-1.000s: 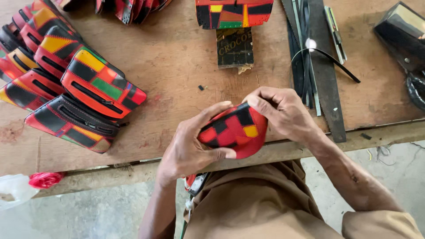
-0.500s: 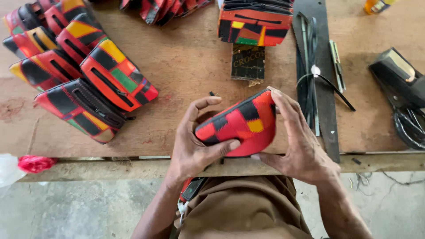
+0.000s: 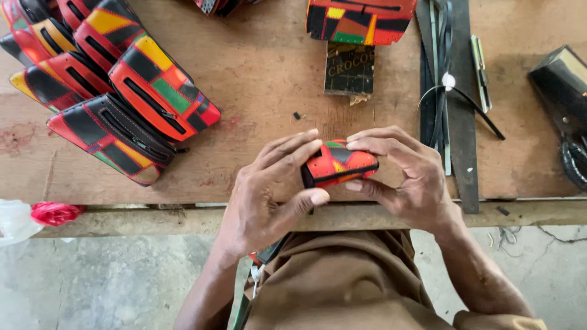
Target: The person handles a small colorful zippered pouch, repeatedly opening and closing the zipper, turning it over, and pressing the seams and edges. The person also picks up a second similar pouch and performs the same handling actions. The actions appear to be a manual inspection of the pouches' construction and zipper function.
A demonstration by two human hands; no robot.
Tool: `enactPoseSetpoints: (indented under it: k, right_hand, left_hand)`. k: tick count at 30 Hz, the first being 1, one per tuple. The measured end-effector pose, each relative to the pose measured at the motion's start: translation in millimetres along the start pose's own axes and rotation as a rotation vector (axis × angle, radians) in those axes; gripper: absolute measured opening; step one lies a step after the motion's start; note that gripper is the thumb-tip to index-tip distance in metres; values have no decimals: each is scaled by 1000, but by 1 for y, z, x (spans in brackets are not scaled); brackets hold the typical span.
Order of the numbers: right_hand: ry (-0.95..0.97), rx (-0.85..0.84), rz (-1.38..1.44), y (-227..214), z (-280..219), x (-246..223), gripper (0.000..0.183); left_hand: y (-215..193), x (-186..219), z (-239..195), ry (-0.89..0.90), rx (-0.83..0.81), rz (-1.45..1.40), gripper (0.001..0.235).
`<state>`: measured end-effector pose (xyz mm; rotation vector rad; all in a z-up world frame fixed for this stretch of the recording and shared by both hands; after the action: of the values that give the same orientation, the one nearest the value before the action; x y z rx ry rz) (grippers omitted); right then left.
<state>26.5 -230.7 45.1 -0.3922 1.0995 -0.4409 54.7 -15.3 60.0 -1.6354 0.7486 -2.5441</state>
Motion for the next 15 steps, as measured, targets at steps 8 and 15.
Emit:
enactPoseSetpoints:
  k: [8,15]
  right_hand:
    - [-107,-92,-71,-7,8,-16,53]
    - [-164,-112,-85,-15,10,-15,37]
  left_hand:
    - [20,-8,-13,76,76,79,50]
    - [37,-17,-17,243,125,161,38]
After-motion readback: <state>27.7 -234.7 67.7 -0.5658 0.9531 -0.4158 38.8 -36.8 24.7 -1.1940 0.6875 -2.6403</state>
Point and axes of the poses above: each hand's wrist, its own z-axis towards the middle knuckle, its own y-axis out of the palm, x = y × z, the point moved 4 cm from there along z, towards the middle knuckle, and after that the axes turned 10 degrees about x, right-handed, at the moved point
